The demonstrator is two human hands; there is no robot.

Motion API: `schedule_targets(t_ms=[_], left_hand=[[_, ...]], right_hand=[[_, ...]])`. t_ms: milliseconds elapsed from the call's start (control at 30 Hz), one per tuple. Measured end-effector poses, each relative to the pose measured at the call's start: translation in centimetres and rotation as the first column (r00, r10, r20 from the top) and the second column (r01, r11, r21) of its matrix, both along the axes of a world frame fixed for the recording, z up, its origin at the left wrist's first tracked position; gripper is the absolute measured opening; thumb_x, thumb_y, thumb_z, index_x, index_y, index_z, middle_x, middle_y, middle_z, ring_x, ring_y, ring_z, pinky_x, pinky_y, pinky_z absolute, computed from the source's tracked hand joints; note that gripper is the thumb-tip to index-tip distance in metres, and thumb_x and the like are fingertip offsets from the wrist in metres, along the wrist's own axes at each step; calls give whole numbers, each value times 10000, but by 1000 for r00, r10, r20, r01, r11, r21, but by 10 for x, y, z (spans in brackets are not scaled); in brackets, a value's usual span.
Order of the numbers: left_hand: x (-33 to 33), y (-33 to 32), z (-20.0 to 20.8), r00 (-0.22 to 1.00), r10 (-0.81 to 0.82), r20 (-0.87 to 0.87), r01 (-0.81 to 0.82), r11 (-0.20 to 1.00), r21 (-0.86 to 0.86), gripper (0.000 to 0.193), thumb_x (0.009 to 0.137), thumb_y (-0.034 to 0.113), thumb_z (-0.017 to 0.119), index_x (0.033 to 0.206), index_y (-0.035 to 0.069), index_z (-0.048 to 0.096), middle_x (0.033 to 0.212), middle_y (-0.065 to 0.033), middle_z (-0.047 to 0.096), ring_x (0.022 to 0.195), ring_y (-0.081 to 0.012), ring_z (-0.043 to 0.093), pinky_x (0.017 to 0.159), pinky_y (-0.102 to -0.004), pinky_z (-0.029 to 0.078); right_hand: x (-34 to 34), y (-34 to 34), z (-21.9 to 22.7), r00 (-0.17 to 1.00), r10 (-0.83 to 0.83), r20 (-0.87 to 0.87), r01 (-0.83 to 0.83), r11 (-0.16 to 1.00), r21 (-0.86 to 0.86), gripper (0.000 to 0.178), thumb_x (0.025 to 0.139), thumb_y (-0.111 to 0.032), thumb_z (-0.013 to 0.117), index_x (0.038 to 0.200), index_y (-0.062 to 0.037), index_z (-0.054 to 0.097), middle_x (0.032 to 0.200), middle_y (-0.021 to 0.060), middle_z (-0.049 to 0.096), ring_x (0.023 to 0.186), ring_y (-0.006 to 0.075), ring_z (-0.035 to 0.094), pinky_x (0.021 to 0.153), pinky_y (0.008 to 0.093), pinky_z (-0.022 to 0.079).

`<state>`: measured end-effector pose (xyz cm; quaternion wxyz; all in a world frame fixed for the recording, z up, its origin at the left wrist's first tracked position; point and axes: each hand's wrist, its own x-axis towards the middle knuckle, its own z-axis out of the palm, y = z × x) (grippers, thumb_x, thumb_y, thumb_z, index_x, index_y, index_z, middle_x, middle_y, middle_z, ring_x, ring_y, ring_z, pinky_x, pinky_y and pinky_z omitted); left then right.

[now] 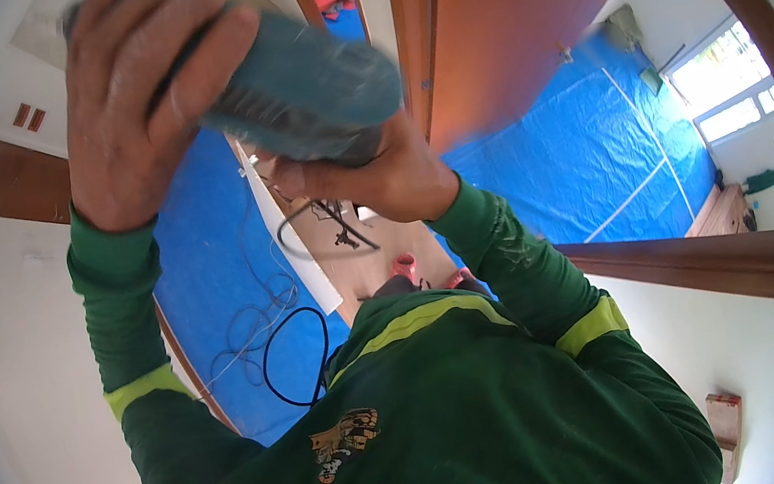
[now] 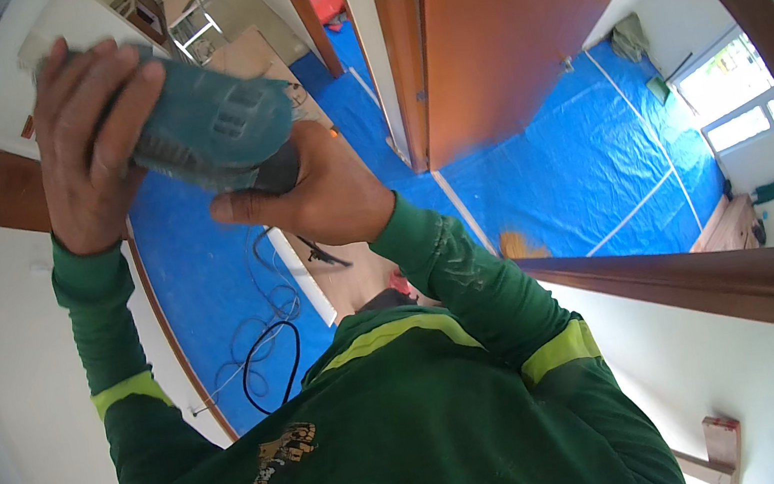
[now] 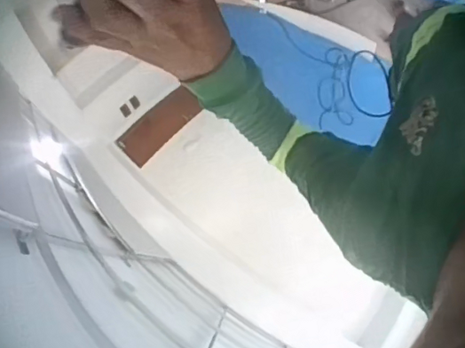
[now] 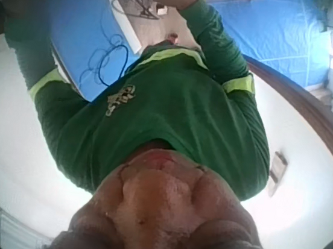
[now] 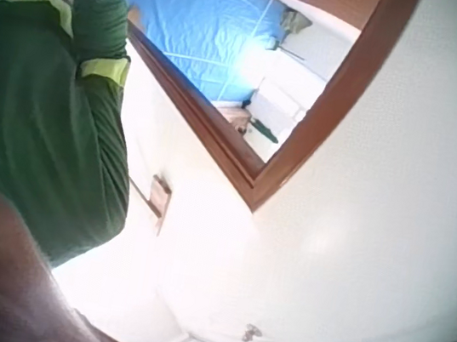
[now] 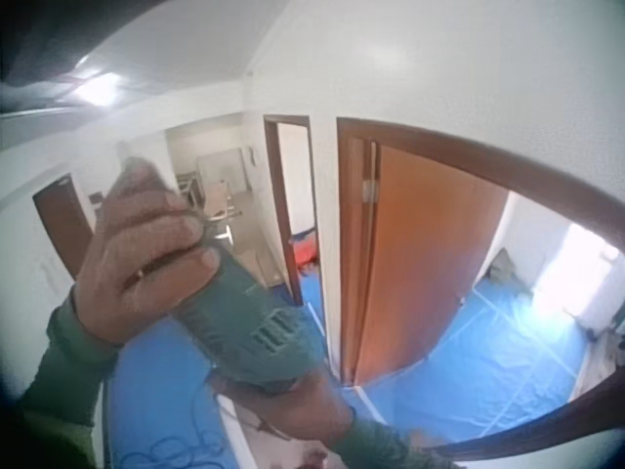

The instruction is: The person walks across a room with blue protective floor coverings, picks up a corded power drill, and drills a hole into the ceiling near a metal conduit. After drilling, the person sets the drill down and walks toward a doorway.

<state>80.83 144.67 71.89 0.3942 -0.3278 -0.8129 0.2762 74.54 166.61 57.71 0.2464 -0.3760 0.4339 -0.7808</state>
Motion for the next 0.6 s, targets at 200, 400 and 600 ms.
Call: schedule_targets(t_ms=[200, 400, 600], left_hand=[[-54, 23, 37, 876, 12, -482, 161, 935, 316, 1170, 690, 511, 972, 1583, 0, 413, 1665, -262, 349, 1538, -434, 360, 1245, -517, 373], [-24, 20, -47, 608, -703, 369, -193, 320, 927, 882, 941, 400, 842, 1618, 22, 421, 1422, -187, 629, 1299, -299, 648, 1146, -456, 492], [-34, 25, -127, 67, -735, 675, -654, 478, 586, 747, 961, 353, 831, 1539, -1, 517, 1168, -70, 692, 1076, -218, 666, 1022, -403, 515]], right_hand=[[-19, 25, 57, 970, -218, -109, 178, 939, -293, 382, 921, -10, 822, 1279, 9, 692, 1086, 98, 762, 941, 166, 733, 814, 330, 617], [-13, 52, 109, 888, -445, -117, 336, 802, -494, 465, 986, -113, 734, 1394, 60, 594, 1117, 122, 728, 922, 198, 739, 804, 389, 649], [-42, 144, 130, 784, -539, -307, 318, 774, -547, 618, 1087, -266, 590, 1536, 140, 463, 1279, 114, 625, 1043, 161, 610, 935, 459, 588]])
